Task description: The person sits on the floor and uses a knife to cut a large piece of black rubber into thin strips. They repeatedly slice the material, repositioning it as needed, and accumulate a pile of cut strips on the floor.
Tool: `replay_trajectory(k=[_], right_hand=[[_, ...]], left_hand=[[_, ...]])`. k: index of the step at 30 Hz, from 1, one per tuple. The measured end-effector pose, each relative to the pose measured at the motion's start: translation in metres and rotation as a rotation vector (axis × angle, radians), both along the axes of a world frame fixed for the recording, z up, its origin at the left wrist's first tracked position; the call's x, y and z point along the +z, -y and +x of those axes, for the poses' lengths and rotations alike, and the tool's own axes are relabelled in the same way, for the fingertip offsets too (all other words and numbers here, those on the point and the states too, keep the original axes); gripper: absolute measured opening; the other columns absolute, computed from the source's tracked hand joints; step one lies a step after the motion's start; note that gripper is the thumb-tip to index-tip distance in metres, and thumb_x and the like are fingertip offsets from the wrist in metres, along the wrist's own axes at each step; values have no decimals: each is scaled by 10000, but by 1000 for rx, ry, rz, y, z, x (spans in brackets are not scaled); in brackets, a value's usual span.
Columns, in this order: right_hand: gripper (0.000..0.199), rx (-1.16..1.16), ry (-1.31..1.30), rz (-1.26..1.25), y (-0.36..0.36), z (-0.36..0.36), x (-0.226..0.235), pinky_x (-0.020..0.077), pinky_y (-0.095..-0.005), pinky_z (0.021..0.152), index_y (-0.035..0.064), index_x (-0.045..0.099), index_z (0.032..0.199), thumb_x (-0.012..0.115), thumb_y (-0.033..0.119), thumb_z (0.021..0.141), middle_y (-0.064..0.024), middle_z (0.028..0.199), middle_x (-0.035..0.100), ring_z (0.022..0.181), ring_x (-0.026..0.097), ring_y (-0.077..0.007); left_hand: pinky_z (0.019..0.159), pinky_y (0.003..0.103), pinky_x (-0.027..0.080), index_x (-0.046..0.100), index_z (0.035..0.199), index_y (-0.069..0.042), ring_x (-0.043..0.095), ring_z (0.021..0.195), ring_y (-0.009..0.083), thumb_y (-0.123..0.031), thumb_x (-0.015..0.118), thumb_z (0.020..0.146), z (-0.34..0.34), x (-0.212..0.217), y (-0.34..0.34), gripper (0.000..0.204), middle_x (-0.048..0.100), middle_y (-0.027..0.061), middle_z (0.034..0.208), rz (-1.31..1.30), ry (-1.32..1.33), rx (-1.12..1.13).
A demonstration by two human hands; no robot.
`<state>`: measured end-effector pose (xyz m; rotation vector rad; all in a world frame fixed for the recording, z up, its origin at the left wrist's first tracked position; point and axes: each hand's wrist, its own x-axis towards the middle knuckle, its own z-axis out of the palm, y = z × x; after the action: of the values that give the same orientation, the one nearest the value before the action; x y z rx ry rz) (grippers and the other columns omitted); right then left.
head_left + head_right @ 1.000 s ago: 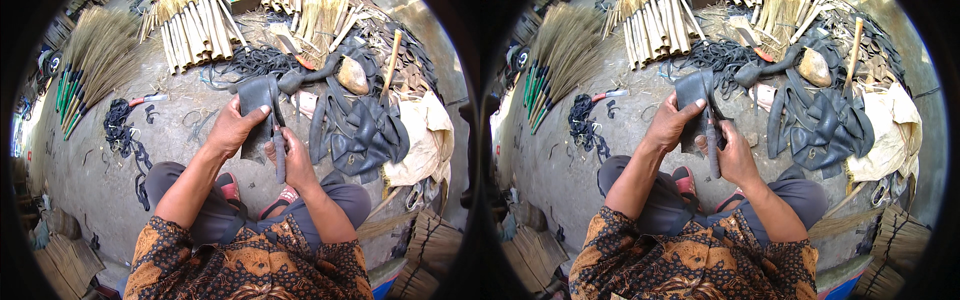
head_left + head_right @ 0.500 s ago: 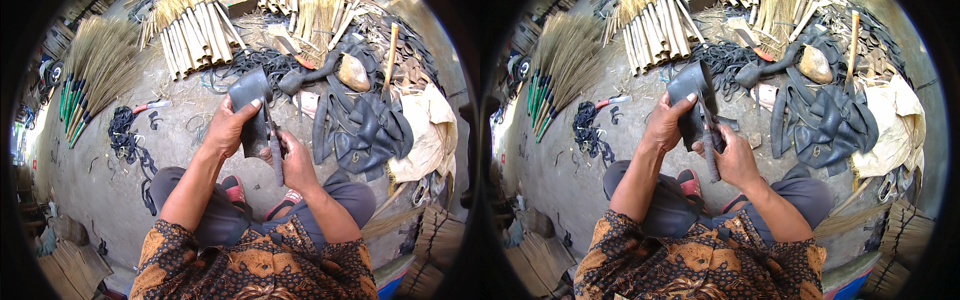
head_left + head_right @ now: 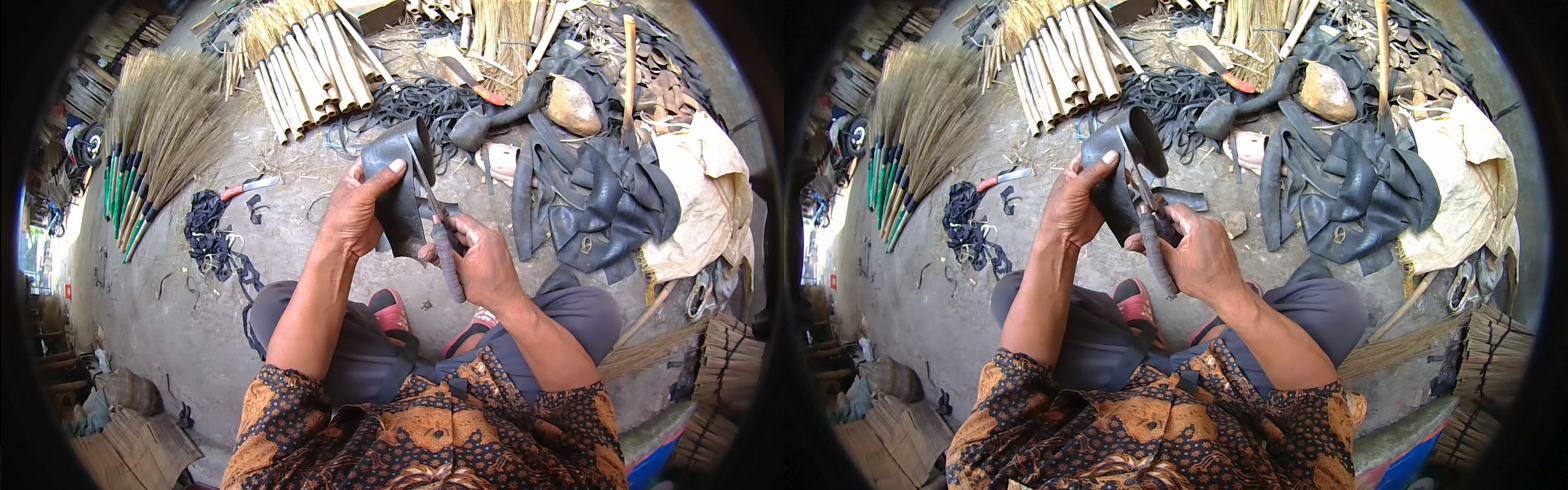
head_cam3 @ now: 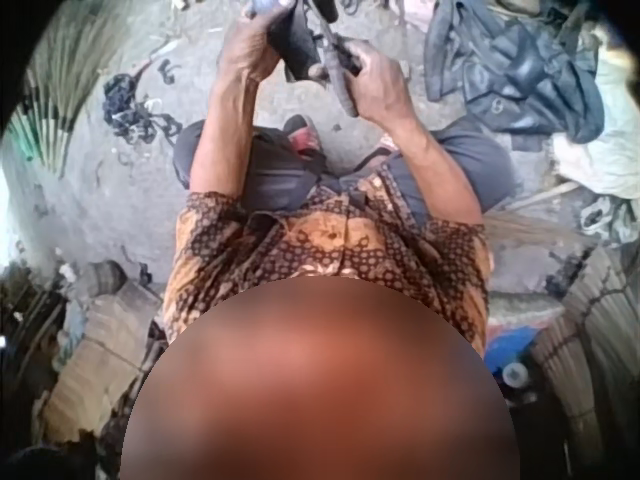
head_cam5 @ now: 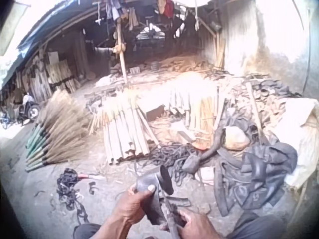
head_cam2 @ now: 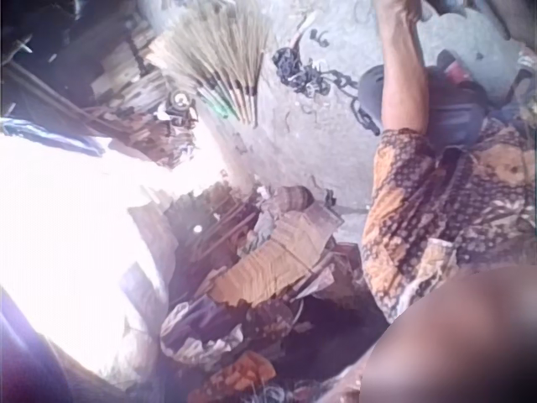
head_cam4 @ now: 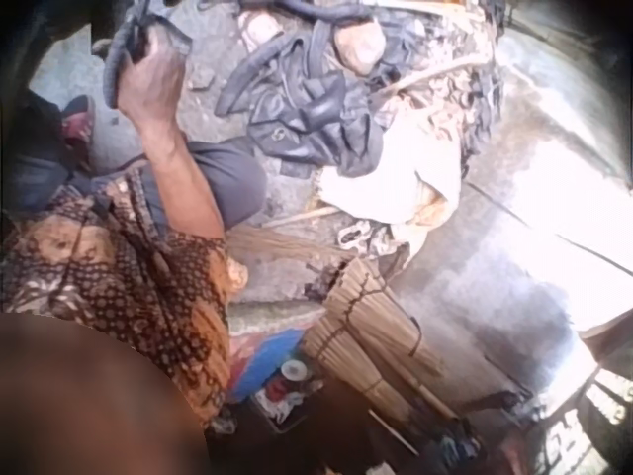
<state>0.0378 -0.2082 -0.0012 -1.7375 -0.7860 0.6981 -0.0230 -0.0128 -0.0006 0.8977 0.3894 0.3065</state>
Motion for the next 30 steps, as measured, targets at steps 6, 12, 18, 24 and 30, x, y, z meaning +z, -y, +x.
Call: replay_trajectory(k=[6,12,18,24,30], right_hand=[[683,-166,374,32,-6,1,-1,504,-453,625,-10,629,1022,781,617,798,-185,718,664,666,673,-375],[497,-88,252,-138,3,7,-2,487,-342,619,-14,628,1068,820,388,848,-93,746,682,679,627,-126],[574,-83,146,33,3,0,0,499,-448,607,0,646,945,836,519,788,-176,722,664,635,664,-368],[638,-139,363,57,0,1,6,515,-464,627,-7,638,978,810,576,786,-202,768,684,699,690,-408],[563,-115,352,-51,7,5,6,487,-376,627,3,645,1038,841,474,801,-148,746,658,652,646,-248]], left_hand=[[868,361,590,480,1357,-49,685,959,200,-23,755,876,-3,-5,14,556,657,82,1160,99,-39,18],[877,375,594,470,1367,-50,679,988,195,-34,763,876,-5,-5,24,572,648,91,1180,159,11,24],[890,367,572,524,1322,-44,686,957,187,-121,774,887,-3,7,4,508,671,68,1121,-44,-58,-27],[877,374,579,493,1338,-42,686,967,198,-83,781,873,-8,2,16,548,667,82,1136,74,-11,16],[889,362,577,499,1339,-40,687,968,193,-70,776,878,-12,1,24,538,677,82,1123,155,-17,-28]])
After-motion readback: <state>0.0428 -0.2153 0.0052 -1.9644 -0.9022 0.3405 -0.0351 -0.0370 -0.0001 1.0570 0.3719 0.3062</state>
